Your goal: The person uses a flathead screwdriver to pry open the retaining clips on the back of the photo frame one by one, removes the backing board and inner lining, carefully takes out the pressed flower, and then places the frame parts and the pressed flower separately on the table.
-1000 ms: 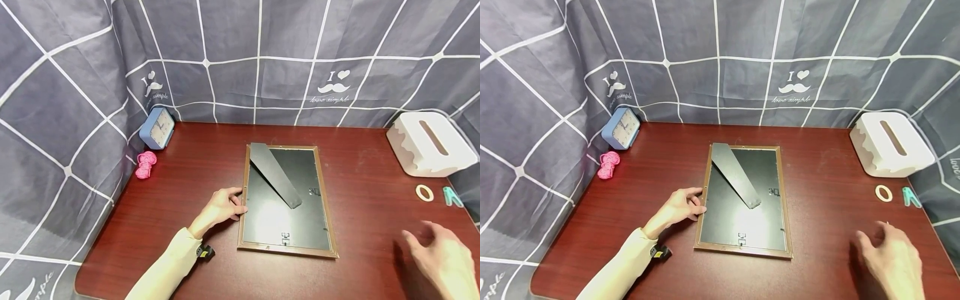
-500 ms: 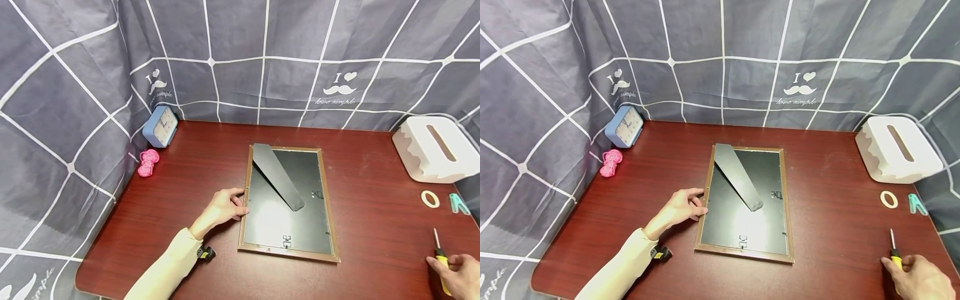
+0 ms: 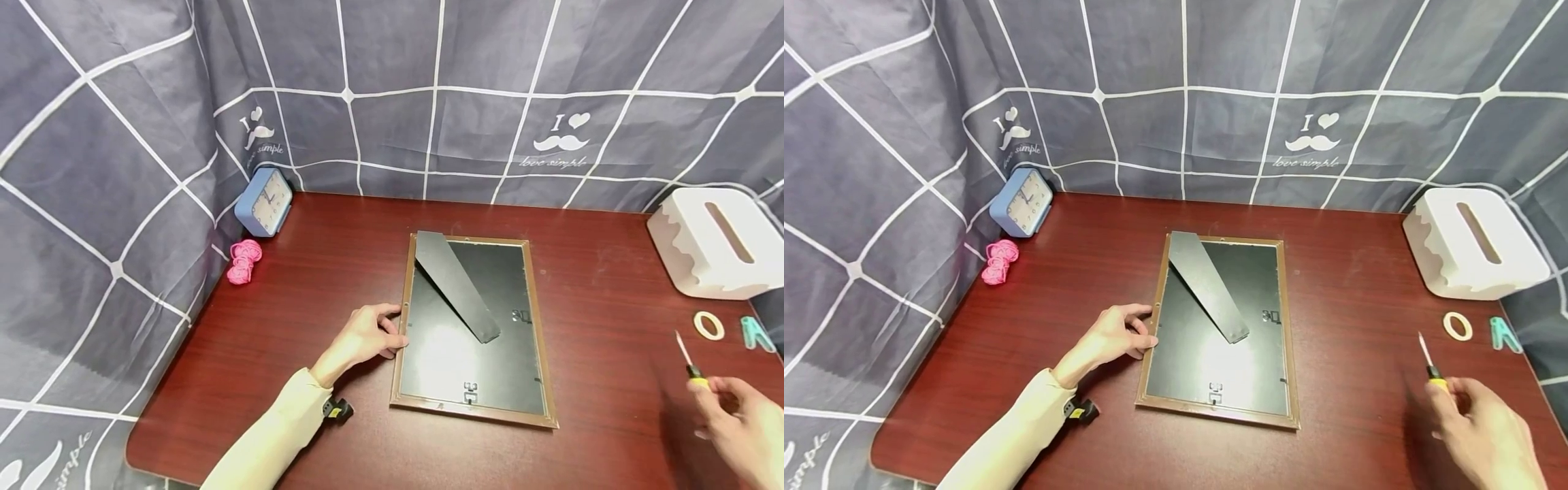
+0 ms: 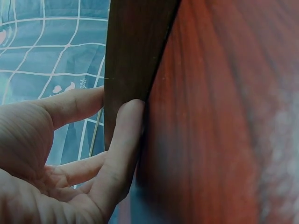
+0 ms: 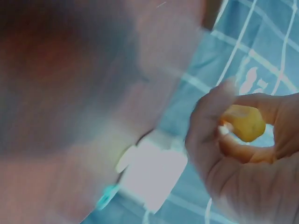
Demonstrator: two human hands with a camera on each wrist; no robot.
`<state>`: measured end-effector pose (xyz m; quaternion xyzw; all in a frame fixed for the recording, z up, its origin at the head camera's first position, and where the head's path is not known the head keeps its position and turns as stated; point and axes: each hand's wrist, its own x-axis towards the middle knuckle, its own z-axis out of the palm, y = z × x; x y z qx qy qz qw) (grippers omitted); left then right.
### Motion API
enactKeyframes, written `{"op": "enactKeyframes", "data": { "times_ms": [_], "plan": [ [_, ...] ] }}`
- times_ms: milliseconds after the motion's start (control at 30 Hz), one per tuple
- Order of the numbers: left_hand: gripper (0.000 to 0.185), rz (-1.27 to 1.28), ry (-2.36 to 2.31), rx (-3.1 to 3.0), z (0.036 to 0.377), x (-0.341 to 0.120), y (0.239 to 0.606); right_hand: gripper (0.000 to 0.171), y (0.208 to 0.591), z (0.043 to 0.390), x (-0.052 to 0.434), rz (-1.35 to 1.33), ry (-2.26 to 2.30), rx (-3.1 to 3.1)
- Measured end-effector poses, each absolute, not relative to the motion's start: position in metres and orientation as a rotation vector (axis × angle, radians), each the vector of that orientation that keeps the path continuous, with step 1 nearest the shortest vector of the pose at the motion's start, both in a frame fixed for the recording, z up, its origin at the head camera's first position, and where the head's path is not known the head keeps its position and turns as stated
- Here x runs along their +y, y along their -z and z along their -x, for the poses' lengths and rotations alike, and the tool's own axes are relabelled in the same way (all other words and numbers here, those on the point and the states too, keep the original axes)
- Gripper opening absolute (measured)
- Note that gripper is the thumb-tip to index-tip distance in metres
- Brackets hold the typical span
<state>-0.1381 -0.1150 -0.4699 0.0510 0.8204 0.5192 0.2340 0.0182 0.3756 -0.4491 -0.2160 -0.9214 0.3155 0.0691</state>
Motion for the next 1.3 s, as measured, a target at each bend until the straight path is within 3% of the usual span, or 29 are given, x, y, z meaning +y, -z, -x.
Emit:
{"op": "enactKeyframes", "data": {
  "times_ms": [167,400,867,1300],
  "plan": [
    [0.070,-0.120,-1.477,2.201,0.138,-0.115,0.470,0.032,0.423,-0.002,0.350,0.396,-0.848,-2.967],
    [0.067,-0.103,-1.491,2.180,0.138,-0.116,0.473,0.007,0.412,0.027,0.307,0.024,-1.109,-2.958],
    [0.066,-0.083,-1.512,2.141,0.141,-0.118,0.472,0.020,0.408,0.094,0.206,-0.540,-1.076,-3.118],
    [0.067,-0.065,-1.530,2.120,0.141,-0.119,0.473,0.017,0.429,0.128,0.148,-0.707,-0.936,-3.207]
  ]
}}
